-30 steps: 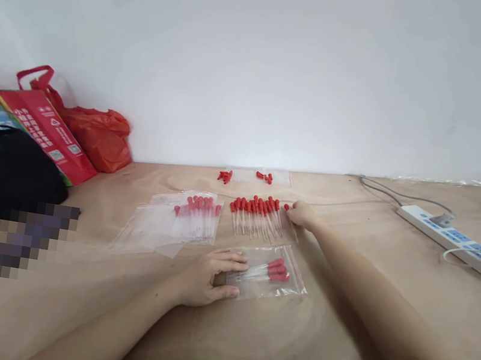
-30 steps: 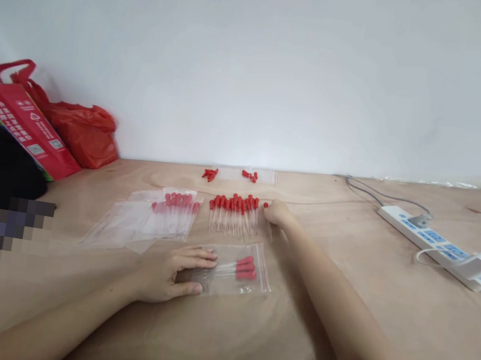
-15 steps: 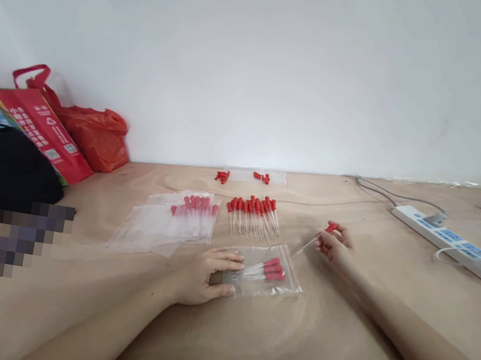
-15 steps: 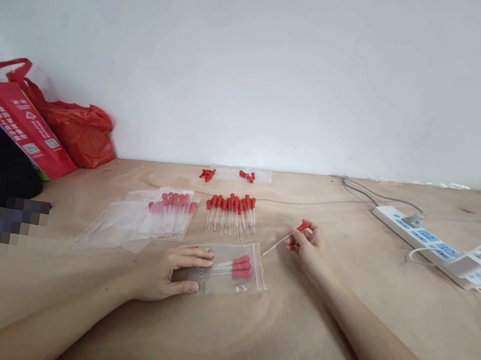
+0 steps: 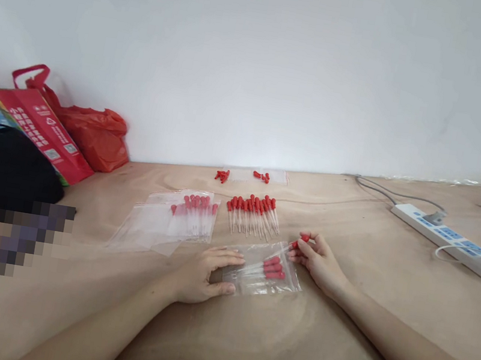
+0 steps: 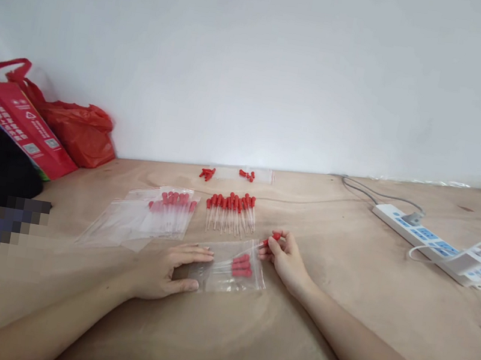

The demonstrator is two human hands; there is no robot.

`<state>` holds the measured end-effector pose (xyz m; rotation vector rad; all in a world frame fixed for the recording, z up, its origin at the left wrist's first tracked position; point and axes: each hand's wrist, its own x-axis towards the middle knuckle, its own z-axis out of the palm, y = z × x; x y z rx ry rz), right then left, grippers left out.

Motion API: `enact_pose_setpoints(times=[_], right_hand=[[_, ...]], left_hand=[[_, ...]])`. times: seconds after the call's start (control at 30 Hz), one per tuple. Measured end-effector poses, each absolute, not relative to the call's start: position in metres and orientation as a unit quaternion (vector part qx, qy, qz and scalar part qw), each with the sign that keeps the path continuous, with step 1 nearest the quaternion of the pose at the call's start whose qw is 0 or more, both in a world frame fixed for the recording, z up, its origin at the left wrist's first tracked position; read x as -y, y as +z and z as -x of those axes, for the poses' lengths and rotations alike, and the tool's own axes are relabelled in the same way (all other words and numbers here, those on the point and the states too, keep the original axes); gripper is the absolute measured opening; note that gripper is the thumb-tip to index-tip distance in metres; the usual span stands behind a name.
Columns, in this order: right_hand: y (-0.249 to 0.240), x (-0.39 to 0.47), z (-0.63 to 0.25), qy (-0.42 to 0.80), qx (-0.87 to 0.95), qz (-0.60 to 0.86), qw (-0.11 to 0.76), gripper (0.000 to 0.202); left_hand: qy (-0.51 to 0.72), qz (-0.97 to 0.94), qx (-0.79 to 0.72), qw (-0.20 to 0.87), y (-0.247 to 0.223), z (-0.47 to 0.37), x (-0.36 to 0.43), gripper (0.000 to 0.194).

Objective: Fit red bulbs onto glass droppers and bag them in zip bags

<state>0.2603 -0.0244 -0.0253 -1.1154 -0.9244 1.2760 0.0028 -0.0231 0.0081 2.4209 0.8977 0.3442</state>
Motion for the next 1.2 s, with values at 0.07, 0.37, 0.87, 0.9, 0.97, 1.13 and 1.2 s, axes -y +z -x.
enact_pose_setpoints(times=[0.07,0.37,0.87,0.9,0.97,1.13,1.2], right_hand=[[-0.025,0.025,-0.263,0.556,0.395,0.473,0.558,0.044],[-0.027,0.027,-0.259,0.536,0.383,0.475,0.583,0.046],[-0.019,0.025,-0.249,0.506,0.477,0.561,0.449,0.024],[-0.018,0.025,-0.250,0.510,0.480,0.565,0.437,0.022],[-0.016,0.024,-0.253,0.518,0.484,0.577,0.405,0.018],[-0.017,0.022,-0.254,0.526,0.472,0.582,0.403,0.018],[-0.018,0.022,-0.253,0.540,0.478,0.552,0.419,0.021]], left_hand=[[0.126,-0.896,-0.334,0.264,0.009,-0.003,0.024,0.043],[0.116,-0.894,-0.343,0.264,0.009,-0.003,0.023,0.045],[0.119,-0.894,-0.350,0.254,0.009,-0.004,0.024,0.045],[0.121,-0.895,-0.347,0.255,0.009,-0.004,0.024,0.045],[0.122,-0.897,-0.341,0.255,0.008,-0.004,0.023,0.045],[0.120,-0.898,-0.342,0.249,0.008,-0.004,0.023,0.046],[0.117,-0.897,-0.347,0.247,0.009,-0.004,0.023,0.046]])
